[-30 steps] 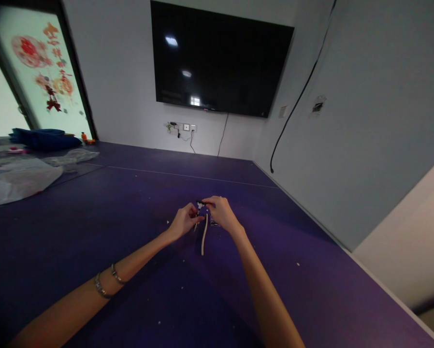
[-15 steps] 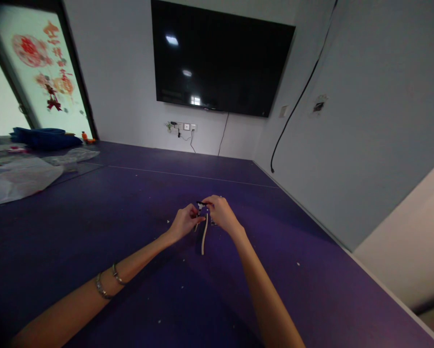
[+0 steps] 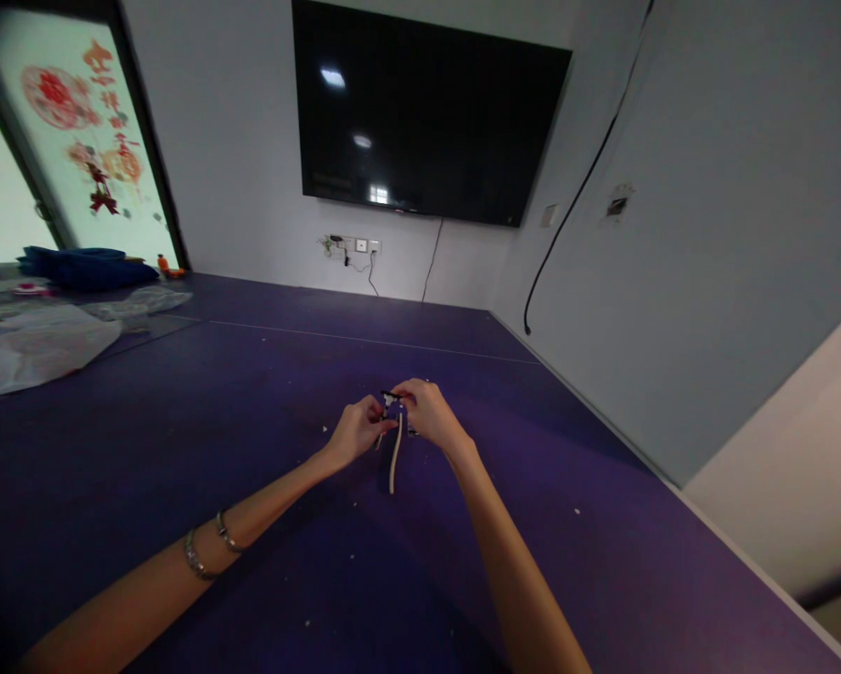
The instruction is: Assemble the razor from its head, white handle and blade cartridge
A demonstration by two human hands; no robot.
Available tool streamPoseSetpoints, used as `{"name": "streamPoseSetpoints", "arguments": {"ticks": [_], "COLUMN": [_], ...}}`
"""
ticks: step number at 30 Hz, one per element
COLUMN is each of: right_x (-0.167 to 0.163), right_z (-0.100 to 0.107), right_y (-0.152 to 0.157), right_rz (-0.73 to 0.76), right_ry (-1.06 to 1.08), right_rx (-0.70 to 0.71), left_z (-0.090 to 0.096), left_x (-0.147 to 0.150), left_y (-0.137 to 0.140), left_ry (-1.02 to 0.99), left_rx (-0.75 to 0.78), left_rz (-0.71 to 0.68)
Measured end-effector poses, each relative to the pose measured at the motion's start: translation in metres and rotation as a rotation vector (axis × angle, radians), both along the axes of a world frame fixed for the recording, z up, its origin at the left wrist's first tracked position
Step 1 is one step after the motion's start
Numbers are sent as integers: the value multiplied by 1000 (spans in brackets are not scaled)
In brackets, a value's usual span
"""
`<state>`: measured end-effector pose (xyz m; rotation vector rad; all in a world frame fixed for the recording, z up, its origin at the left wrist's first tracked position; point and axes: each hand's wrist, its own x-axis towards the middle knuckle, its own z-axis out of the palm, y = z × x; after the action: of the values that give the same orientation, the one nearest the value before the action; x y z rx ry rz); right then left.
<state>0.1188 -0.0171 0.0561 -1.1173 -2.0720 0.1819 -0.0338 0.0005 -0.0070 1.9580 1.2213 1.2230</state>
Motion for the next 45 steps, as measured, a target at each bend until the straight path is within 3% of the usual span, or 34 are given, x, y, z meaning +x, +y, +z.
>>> {"name": "streamPoseSetpoints", "arguments": {"ticks": [10, 14, 18, 21, 28, 31, 34, 39, 45], "right_x": [5, 11, 17, 14, -20, -30, -32, -31, -39], "right_z": [-2, 1, -5, -11, -22, -27, -35, -53, -69], "right_y": [3, 4, 10, 13, 4, 4, 6, 7, 3], "right_rz": [19, 20, -81, -97, 66, 8, -118, -395, -486], "right_ry": [103, 175, 312, 263, 55, 33, 23, -129, -329], "right_rx": [-85, -95, -192, -260, -265, -172, -139, -322, -460], "left_z": [-2, 6, 20, 31, 40, 38, 38, 38, 39], "left_x": [-8, -10, -16, -21, -22, -22, -26, -39, -47], "left_y": [10, 12, 15, 16, 10, 11, 15, 24, 29], "left_ry": [-65, -172, -291, -338, -447, -435, -296, -158, -127], "left_rx": [26, 32, -6, -78, -286, -344, -384, -509, -549], "left_rz": [-28, -49, -92, -134, -234, -264, -198, 3, 13]}}
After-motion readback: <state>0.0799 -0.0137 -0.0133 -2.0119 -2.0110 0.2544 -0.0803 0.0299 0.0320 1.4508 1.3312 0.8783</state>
